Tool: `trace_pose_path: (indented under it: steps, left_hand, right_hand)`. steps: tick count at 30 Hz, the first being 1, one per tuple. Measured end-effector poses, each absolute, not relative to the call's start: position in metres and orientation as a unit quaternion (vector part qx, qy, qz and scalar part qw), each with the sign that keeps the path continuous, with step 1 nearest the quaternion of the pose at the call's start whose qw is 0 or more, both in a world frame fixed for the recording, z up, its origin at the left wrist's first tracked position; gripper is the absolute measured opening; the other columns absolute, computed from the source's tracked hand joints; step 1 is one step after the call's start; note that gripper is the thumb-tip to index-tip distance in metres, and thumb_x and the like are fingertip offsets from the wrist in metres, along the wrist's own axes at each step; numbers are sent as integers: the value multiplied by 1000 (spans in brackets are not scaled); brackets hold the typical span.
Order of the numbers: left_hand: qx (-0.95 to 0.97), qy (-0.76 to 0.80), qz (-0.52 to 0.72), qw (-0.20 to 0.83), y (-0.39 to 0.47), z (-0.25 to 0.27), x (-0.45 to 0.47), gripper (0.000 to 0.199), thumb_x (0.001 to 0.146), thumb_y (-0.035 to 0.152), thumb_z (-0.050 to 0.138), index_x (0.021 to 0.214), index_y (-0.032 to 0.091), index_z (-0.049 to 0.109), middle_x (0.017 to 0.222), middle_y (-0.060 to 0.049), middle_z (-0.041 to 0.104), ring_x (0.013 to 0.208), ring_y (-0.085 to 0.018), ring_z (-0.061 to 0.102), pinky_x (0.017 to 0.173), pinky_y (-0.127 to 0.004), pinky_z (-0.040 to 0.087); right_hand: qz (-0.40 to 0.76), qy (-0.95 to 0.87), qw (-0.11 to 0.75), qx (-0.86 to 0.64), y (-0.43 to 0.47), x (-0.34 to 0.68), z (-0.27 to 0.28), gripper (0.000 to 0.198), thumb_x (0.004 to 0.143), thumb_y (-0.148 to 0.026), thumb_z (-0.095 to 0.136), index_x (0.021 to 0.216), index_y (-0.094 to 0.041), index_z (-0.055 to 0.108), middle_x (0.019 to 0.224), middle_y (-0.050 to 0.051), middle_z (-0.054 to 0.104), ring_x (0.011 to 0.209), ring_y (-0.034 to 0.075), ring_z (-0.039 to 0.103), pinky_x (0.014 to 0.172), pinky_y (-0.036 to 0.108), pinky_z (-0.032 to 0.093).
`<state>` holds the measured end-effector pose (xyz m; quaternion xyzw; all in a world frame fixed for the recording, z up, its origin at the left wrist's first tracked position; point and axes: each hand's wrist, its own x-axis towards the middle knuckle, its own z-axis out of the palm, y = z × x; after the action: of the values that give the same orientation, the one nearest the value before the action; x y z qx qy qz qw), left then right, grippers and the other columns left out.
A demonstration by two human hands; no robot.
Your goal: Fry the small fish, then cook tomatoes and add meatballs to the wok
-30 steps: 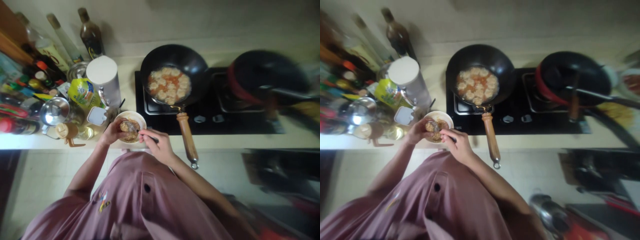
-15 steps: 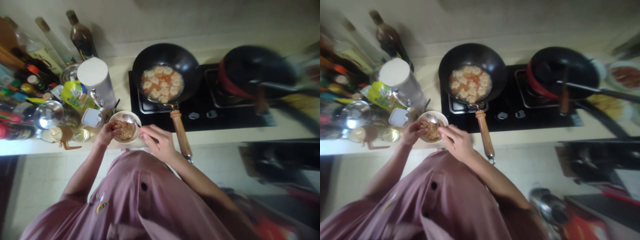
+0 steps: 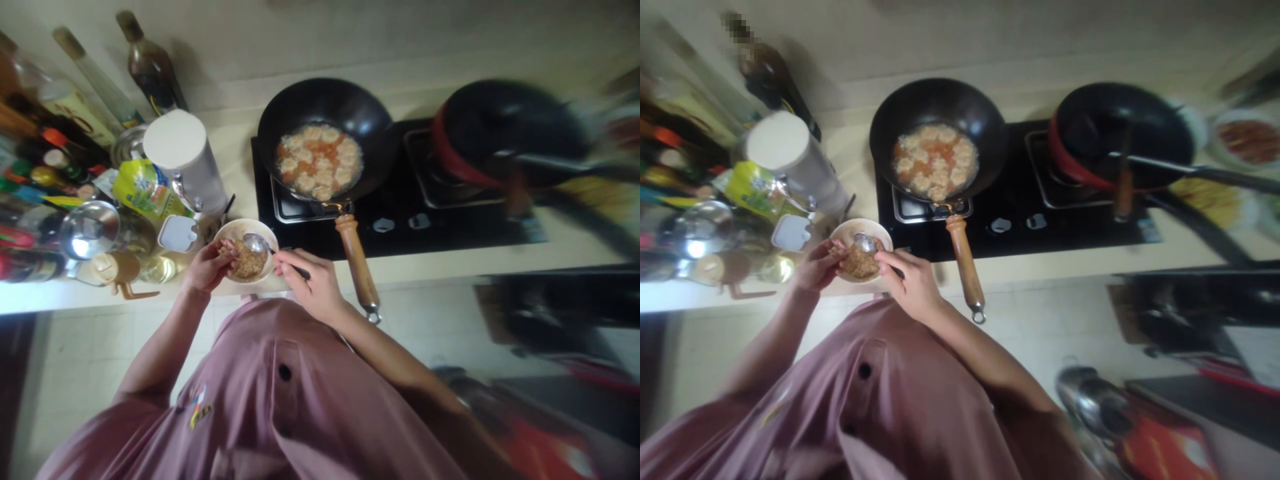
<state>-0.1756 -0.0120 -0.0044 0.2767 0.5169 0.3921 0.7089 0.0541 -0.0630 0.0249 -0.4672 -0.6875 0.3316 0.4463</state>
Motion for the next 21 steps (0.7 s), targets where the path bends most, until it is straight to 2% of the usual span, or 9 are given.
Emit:
trace_pose_path:
  steps: [6, 9, 14, 17, 21]
  left_hand:
    - [313, 530, 403, 677, -14, -3, -171, 43, 50, 32, 93, 71, 13, 60, 59, 3, 55, 48, -4, 45, 42, -16, 30]
    - [340, 545, 399, 655, -14, -6, -171, 40, 55, 34, 91, 69, 14, 60, 53, 5, 51, 45, -4, 41, 42, -17, 28]
    - [396, 560, 383, 619, -14, -8, -174, 36, 60, 36, 88, 77, 14, 65, 61, 2, 58, 53, -7, 50, 49, -19, 39]
    - [414, 558, 378, 612, -14, -6, -172, 38, 62, 42, 87, 72, 14, 63, 58, 2, 57, 50, -7, 47, 47, -19, 36]
    - [439, 561, 370, 596, -14, -6, -167, 37, 65, 43, 84, 66, 16, 60, 49, 4, 49, 44, -6, 40, 43, -20, 28]
  right_hand:
    - [328, -688, 445, -470, -64, 55, 24, 24, 98, -27, 51, 106, -23, 72, 88, 5, 73, 81, 16, 71, 77, 29, 56]
    - [332, -685, 449, -467, -64, 55, 26, 23, 98, -27, 51, 106, -22, 73, 87, 5, 73, 80, 16, 71, 77, 29, 56]
    - [372, -650, 465, -472, -70, 59, 44, 21, 97, -28, 53, 101, -23, 73, 86, 4, 73, 78, 15, 70, 76, 30, 57]
    - [422, -588, 490, -485, -75, 67, 60, 21, 98, -33, 55, 97, -23, 73, 79, 3, 71, 70, 15, 68, 68, 29, 56]
    - [460, -490, 544, -503, -83, 93, 80, 29, 96, -46, 57, 88, -23, 72, 67, 2, 65, 56, 14, 62, 49, 27, 48]
